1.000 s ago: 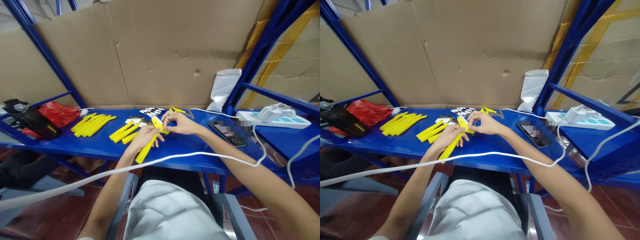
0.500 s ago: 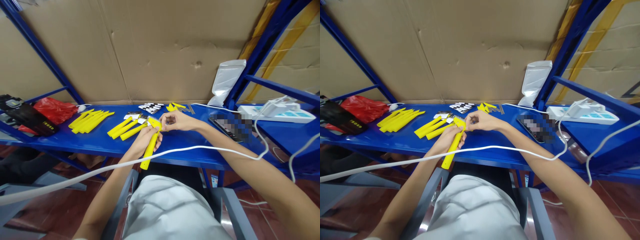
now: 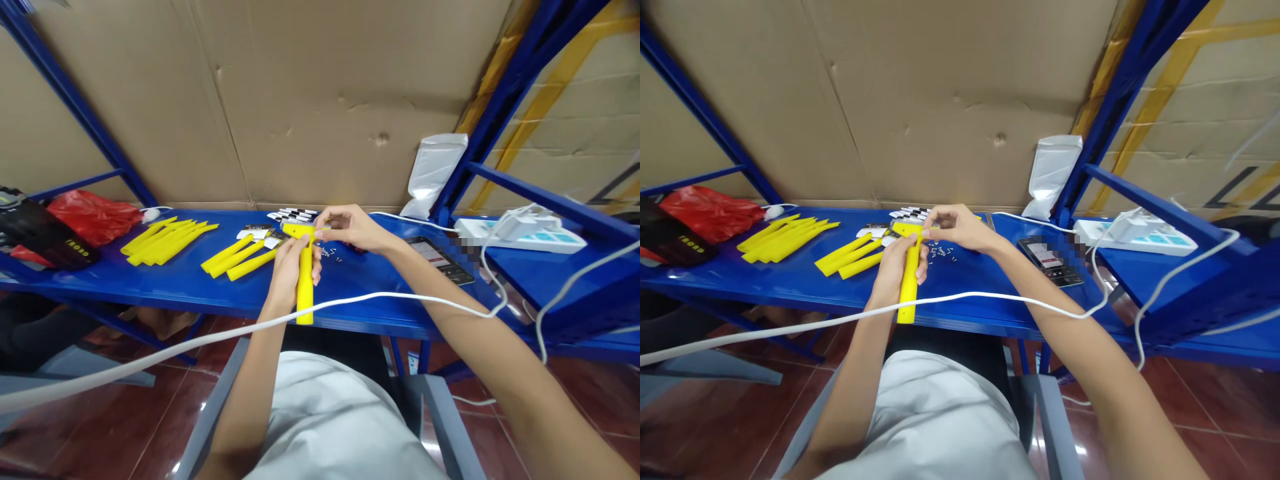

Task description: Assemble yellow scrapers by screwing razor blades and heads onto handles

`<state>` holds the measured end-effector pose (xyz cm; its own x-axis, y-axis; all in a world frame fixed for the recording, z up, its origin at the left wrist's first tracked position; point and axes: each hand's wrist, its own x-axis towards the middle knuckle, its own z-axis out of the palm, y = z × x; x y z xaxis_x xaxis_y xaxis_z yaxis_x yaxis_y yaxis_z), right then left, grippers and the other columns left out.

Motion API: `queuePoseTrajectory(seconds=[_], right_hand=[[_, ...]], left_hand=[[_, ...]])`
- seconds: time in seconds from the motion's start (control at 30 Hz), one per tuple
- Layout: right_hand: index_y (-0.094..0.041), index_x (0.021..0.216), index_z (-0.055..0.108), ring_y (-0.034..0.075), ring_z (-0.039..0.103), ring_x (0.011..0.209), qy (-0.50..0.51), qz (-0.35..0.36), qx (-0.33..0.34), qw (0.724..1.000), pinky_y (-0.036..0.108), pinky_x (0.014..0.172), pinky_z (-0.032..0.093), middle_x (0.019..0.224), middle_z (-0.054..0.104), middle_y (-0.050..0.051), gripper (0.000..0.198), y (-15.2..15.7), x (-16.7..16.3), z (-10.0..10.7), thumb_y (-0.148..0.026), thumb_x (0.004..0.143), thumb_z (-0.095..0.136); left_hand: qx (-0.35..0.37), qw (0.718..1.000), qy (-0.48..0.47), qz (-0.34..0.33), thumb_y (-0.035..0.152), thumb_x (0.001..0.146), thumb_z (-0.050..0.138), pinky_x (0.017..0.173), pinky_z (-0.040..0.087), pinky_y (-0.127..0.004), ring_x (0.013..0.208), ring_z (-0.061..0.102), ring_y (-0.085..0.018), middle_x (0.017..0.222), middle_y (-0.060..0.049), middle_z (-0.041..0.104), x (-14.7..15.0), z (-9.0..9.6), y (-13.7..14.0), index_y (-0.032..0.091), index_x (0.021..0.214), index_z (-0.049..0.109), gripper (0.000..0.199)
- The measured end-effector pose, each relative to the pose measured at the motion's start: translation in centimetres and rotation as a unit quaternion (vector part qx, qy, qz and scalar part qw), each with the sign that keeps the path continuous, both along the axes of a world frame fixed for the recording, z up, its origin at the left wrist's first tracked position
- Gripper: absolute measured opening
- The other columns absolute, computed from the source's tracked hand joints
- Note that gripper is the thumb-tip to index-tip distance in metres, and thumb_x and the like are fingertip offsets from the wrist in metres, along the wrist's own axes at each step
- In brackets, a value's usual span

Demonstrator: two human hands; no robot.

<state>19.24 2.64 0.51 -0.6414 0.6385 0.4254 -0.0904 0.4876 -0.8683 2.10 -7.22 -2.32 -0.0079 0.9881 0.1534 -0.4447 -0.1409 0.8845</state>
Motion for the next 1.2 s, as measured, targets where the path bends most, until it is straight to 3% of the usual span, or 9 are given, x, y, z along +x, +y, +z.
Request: queuePoseTrajectory(seconds=[0.2, 0.4, 0.73, 0.83, 0.93, 1.03, 1.1, 1.2], right_hand=[[-0.021, 0.093, 0.078, 0.018, 0.069, 0.094, -0.035, 0.057, 0.023, 0.998, 0.033, 0.086, 0.056, 0.101, 0.077, 0.003, 0.03, -2.2, -1.6, -0.1, -0.046, 0.085, 0.092], [-0.019, 0.093, 0.077, 0.019, 0.068, 0.096, -0.037, 0.11, -0.006, 0.993, 0.035, 0.092, 0.055, 0.1, 0.074, 0.003, 0.028, -3.0, -2.9, -1.1, -0.043, 0.089, 0.09], [-0.02, 0.107, 0.072, 0.018, 0.069, 0.103, -0.015, 0.12, -0.067, 0.99, 0.032, 0.092, 0.055, 0.109, 0.074, 0.003, 0.035, -3.1, -3.1, -1.7, -0.038, 0.085, 0.094], [-0.022, 0.114, 0.07, 0.02, 0.072, 0.106, -0.002, 0.071, -0.071, 0.995, 0.035, 0.094, 0.057, 0.114, 0.077, 0.006, 0.036, -2.2, -2.8, -1.8, -0.045, 0.091, 0.087], [-0.022, 0.108, 0.069, 0.023, 0.074, 0.104, -0.051, -0.051, 0.021, 0.997, 0.04, 0.094, 0.059, 0.113, 0.078, 0.008, 0.026, -0.1, -1.8, -2.3, -0.044, 0.096, 0.076], [-0.021, 0.097, 0.074, 0.026, 0.072, 0.102, -0.193, -0.163, 0.213, 0.944, 0.044, 0.098, 0.058, 0.108, 0.077, 0.009, 0.011, 2.1, -0.3, -3.2, -0.029, 0.09, 0.073], [-0.021, 0.092, 0.077, 0.027, 0.071, 0.104, -0.261, -0.163, 0.264, 0.914, 0.045, 0.1, 0.057, 0.107, 0.077, 0.01, 0.009, 3.0, 0.5, -3.7, -0.022, 0.085, 0.072], [-0.021, 0.086, 0.079, 0.027, 0.071, 0.104, -0.3, -0.136, 0.268, 0.905, 0.045, 0.104, 0.056, 0.105, 0.078, 0.01, 0.007, 3.5, 0.9, -4.2, -0.019, 0.082, 0.073]], left_hand=[[-0.024, 0.999, 0.015, 0.026, 0.051, 0.09, 0.08, 0.034, 0.043, -0.024, 0.035, 0.054, -0.012, 0.063, 0.001, 0.065, -1.3, -1.6, -3.2, 0.018, 0.083, 0.057, 0.041], [-0.025, 0.999, -0.026, 0.019, 0.051, 0.096, 0.078, 0.033, 0.043, -0.022, 0.036, 0.052, -0.01, 0.068, 0.005, 0.064, -1.7, -2.8, -5.3, 0.021, 0.096, 0.057, 0.037], [-0.007, 0.998, -0.051, -0.033, 0.052, 0.099, 0.078, 0.034, 0.044, -0.019, 0.041, 0.048, -0.006, 0.076, 0.007, 0.062, -2.2, -3.2, -5.3, 0.022, 0.104, 0.057, 0.036], [-0.006, 0.998, -0.052, -0.032, 0.051, 0.1, 0.077, 0.035, 0.044, -0.019, 0.042, 0.048, -0.006, 0.077, 0.006, 0.062, -2.2, -3.3, -5.5, 0.022, 0.1, 0.056, 0.035], [0.001, 0.998, -0.054, -0.026, 0.05, 0.102, 0.075, 0.037, 0.044, -0.019, 0.045, 0.05, -0.006, 0.078, 0.006, 0.062, -2.3, -3.4, -5.5, 0.022, 0.095, 0.054, 0.035], [0.008, 0.998, -0.055, -0.011, 0.049, 0.103, 0.074, 0.038, 0.045, -0.019, 0.046, 0.05, -0.006, 0.079, 0.005, 0.062, -2.3, -3.5, -5.5, 0.022, 0.094, 0.054, 0.035], [0.013, 0.999, -0.051, -0.005, 0.049, 0.104, 0.074, 0.039, 0.045, -0.019, 0.047, 0.051, -0.006, 0.079, 0.005, 0.062, -2.3, -3.5, -5.5, 0.022, 0.094, 0.054, 0.035], [0.024, 0.999, -0.042, 0.001, 0.05, 0.104, 0.073, 0.038, 0.045, -0.02, 0.047, 0.052, -0.007, 0.079, 0.005, 0.062, -2.2, -3.5, -5.6, 0.022, 0.094, 0.054, 0.035]])
